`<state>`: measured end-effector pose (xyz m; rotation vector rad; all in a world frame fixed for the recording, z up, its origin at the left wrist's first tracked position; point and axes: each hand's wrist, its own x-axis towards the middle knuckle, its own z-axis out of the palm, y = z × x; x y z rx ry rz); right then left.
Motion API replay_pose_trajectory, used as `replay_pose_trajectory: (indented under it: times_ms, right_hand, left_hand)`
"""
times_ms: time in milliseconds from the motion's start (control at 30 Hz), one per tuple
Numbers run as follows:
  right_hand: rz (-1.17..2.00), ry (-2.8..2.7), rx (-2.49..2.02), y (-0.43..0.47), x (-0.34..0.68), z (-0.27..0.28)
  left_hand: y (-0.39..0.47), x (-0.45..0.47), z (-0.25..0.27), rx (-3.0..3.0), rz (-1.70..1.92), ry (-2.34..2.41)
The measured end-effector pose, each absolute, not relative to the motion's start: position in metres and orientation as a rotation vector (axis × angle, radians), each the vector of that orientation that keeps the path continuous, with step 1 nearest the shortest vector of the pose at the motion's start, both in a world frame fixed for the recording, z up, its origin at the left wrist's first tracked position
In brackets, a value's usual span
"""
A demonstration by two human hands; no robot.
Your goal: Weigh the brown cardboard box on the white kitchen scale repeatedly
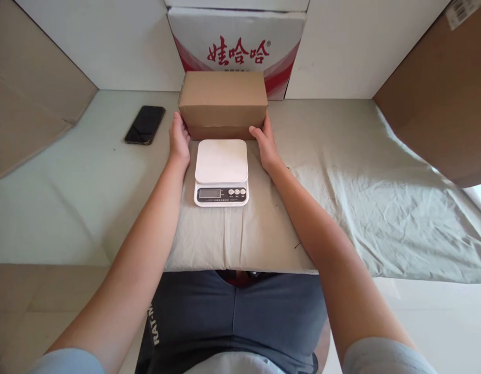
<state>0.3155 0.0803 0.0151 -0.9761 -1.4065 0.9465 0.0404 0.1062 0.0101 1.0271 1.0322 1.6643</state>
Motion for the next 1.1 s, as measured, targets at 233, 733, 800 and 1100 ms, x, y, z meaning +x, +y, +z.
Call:
replay_pose_trajectory:
  times_ms: [233,733,800,1100]
  right_hand:
    - [0.967,-1.401,-0.991,0.085,0.315,0.012]
    - [0.945,-1.377,-0.999,0.073,0.312,0.043]
    - [0.892,-1.408,-1.012,0.062,0.313,0.062]
    - [0.720,-1.558,-0.997,-0.065,0.321,0.102]
  left_hand:
    - [0.101,0.043,0.016,1.011,1.619,1.062]
    - [0.091,0.049,0.038,1.057,1.637,1.025]
    - [0.078,0.046,0.061,1.103,1.646,1.012]
    - [-0.058,0.024,0.090,1.343,1.514,0.801]
